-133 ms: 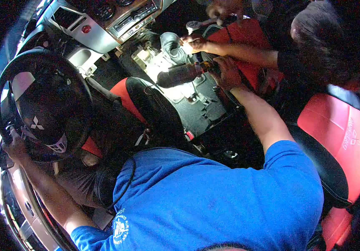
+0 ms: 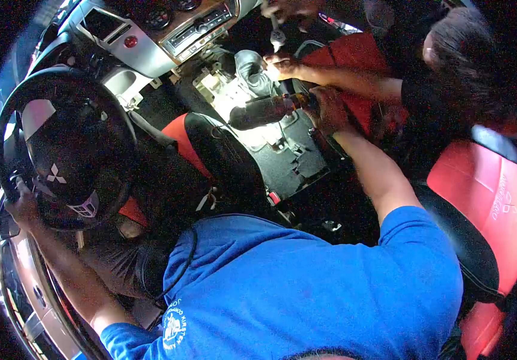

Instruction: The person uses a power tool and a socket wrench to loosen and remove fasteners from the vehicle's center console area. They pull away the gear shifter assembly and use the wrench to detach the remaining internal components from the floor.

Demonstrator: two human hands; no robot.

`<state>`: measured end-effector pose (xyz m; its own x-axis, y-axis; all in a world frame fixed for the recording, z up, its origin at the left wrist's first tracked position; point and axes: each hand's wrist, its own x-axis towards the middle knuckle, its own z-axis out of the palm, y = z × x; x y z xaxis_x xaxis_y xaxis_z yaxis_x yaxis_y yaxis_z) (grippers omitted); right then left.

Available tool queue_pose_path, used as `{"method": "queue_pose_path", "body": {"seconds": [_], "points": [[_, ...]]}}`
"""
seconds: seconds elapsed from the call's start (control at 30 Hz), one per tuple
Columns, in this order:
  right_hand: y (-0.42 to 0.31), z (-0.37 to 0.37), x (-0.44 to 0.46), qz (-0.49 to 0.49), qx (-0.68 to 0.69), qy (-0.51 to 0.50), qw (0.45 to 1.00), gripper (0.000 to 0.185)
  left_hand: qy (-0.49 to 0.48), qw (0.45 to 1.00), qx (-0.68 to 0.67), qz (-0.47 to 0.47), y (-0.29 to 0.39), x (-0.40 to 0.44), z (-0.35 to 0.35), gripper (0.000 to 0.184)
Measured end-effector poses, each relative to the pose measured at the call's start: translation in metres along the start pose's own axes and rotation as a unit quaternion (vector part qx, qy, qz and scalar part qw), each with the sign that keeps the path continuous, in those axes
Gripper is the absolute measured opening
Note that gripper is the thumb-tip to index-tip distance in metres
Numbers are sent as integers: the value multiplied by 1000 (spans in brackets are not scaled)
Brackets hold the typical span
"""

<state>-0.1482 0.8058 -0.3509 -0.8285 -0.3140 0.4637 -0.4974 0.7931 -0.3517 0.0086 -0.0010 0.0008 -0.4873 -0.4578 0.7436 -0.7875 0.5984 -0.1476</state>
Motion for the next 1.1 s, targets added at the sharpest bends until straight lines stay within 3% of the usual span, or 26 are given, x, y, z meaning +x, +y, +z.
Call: {"method": "queue_pose_path", "body": {"seconds": [0.13, 0.23, 0.3, 0.33, 0.4, 0.43, 0.47, 0.5, 0.57, 0.77, 0.87, 0.93, 1.03, 1.07, 1.1], "points": [[7, 7, 4, -48, -2, 45, 998, 61, 10, 997, -70, -8, 14, -1, -17, 71], [-19, -12, 23, 57, 78, -74, 993, 60, 24, 988, -148, -28, 35, -20, -50, 68], [-16, -5, 14, 23, 86, -44, 995, 59, 38, 982, -179, -46, 61, -32, -77, 66], [-4, 7, 8, -49, 18, 27, 998, 60, 40, 979, -193, -59, 73, -37, -88, 65], [20, 18, 3, -56, -4, 10, 998, 61, 32, 974, -210, -82, 85, -43, -95, 63], [26, 20, 1, -25, 71, -29, 997, 63, 21, 964, -257, -61, 70, -35, -78, 64], [36, 32, -1, -65, 80, 19, 994, 64, 34, 968, -229, -91, 79, -39, -91, 65], [37, 37, -4, -76, 39, 29, 996, 64, 57, 973, -197, -106, 86, -43, -105, 52], [43, 37, -4, -99, -59, 50, 992, 64, -6, 968, -225, -116, 84, -48, -104, 60], [48, 39, 3, -140, -18, 63, 988, 64, 25, 966, -241, -84, 79, -51, -108, 61], [49, 38, 2, -125, -9, 37, 991, 63, 2, 966, -241, -93, 84, -54, -112, 65], [38, 29, 0, -80, 8, 4, 997, 63, 39, 975, -207, -65, 77, -52, -95, 71], [10, 11, 5, -9, 29, -40, 999, 63, -5, 978, -201, -45, 69, -42, -77, 67], [5, 10, 5, -4, 24, -35, 999, 63, 46, 976, -211, -30, 68, -43, -69, 64], [13, 14, 1, -41, -5, -13, 999, 64, 8, 988, -155, 4, 59, -33, -53, 62]]}}
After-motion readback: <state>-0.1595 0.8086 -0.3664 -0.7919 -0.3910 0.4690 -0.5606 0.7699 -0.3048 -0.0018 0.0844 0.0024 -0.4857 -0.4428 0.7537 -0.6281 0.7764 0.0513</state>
